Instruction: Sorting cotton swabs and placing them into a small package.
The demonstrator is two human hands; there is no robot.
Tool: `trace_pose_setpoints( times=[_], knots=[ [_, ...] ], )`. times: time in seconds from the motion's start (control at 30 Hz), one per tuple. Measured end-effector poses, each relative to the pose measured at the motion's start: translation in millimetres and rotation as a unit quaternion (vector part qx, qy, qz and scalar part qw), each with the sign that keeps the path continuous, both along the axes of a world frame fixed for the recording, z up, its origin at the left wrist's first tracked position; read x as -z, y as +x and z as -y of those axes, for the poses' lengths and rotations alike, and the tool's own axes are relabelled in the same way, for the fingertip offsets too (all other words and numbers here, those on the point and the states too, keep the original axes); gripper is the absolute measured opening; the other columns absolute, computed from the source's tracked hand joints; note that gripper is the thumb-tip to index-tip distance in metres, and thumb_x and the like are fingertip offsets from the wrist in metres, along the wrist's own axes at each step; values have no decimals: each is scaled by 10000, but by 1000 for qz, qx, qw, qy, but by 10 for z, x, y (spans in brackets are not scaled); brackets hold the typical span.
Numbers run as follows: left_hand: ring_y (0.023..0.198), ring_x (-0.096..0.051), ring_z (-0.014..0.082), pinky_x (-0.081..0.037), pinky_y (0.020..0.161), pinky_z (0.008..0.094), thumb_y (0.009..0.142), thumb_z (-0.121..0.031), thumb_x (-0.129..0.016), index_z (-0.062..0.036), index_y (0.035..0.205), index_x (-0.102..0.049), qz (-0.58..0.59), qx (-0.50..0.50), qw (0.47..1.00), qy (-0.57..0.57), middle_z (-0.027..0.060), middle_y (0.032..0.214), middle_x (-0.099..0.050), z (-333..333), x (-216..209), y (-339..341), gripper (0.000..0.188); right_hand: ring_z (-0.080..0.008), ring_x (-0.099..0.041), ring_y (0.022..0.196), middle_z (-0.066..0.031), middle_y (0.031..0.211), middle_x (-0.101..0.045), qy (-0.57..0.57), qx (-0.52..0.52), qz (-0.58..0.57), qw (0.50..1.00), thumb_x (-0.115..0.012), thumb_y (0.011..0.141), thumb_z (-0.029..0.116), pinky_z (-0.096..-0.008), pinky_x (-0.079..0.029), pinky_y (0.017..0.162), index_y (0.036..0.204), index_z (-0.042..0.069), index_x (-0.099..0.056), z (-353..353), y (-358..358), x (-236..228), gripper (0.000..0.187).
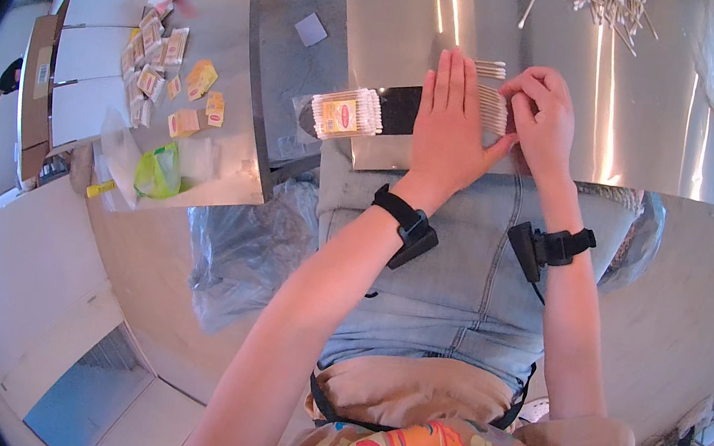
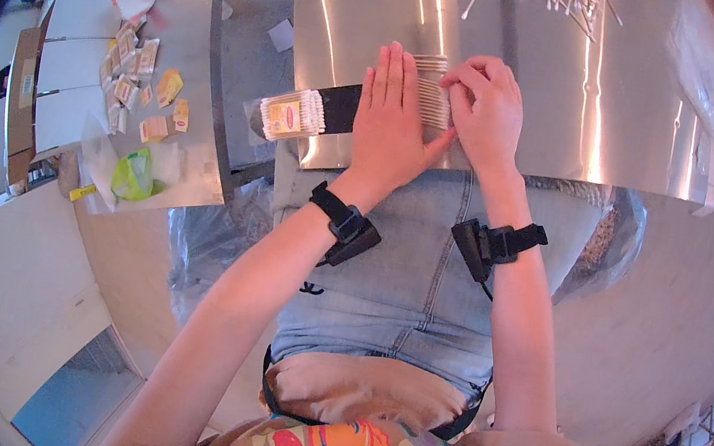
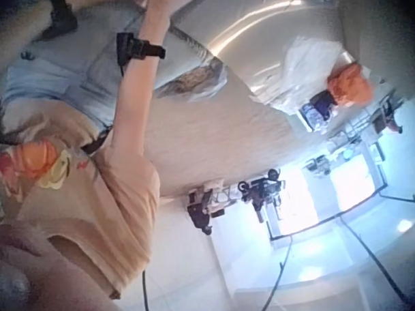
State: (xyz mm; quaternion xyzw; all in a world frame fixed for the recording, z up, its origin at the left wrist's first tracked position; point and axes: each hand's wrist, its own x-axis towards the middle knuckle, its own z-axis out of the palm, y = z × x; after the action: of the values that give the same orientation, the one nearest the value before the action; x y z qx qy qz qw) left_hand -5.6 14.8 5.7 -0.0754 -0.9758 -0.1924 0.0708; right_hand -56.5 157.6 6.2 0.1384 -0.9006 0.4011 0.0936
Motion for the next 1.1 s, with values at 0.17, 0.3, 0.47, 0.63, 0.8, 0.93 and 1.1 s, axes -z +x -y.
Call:
trace_pose_setpoints(
  times=[0.17,0.3,0.47,0.63,0.8,0.93,1.1],
  knots=[
    [1501,-176,411,-158,1216,511,843,-596,-619,129,1494,-234,10,-1,1000,12,315,1579,-212,-6,-8,6,1048,-237,-598,923,-20,930,-624,67,-42,-88,993,-743,781,183,-383,-469,851,875,149,-768,123,-234,-108,102],
    [1499,-173,415,-153,1213,527,831,-603,-646,113,1510,-212,8,0,999,33,303,1582,-216,31,-23,27,1078,-238,-603,929,-13,952,-636,100,-56,-70,991,-748,781,200,-384,-460,851,875,144,-770,63,-419,-112,112],
    [1474,-225,421,-155,1201,562,825,-565,-685,87,1516,-209,-9,19,995,101,270,1556,-283,99,-59,78,1063,-244,-612,972,-16,999,-659,167,62,-83,980,-723,835,213,-382,-457,872,923,143,-779,-366,-620,-97,125],
    [1443,-268,418,-162,1189,596,842,-481,-701,64,1527,-209,22,41,990,135,218,1502,-378,240,-194,176,1004,-217,-628,1018,-52,1118,-676,1,107,-57,993,-646,947,258,-347,-472,909,1066,128,-759,-412,-402,-104,209],
    [1418,-369,341,-228,1199,454,1021,-301,-500,6,1534,-228,58,-47,887,455,205,1472,-456,295,-232,195,657,-188,-604,1123,-65,1248,-651,-367,120,141,911,-527,1041,325,-323,-468,980,1232,43,-663,-21,6,-175,367],
    [1452,-329,286,-191,1224,399,1077,-346,-352,-21,1561,-157,23,-123,693,710,246,1528,-375,223,-154,43,615,-232,-508,1308,-156,1404,-541,-508,66,171,842,-420,1079,364,-348,-384,1119,1360,-53,-516,187,117,-49,512],
    [1470,-290,289,-152,1234,400,1073,-358,-356,0,1552,-160,-1,-142,634,760,262,1535,-352,-55,-135,16,629,-254,-477,1343,-176,1436,-505,-532,38,171,828,-391,1084,380,-365,-341,1159,1383,-66,-478,422,239,-9,544]
  ],
)
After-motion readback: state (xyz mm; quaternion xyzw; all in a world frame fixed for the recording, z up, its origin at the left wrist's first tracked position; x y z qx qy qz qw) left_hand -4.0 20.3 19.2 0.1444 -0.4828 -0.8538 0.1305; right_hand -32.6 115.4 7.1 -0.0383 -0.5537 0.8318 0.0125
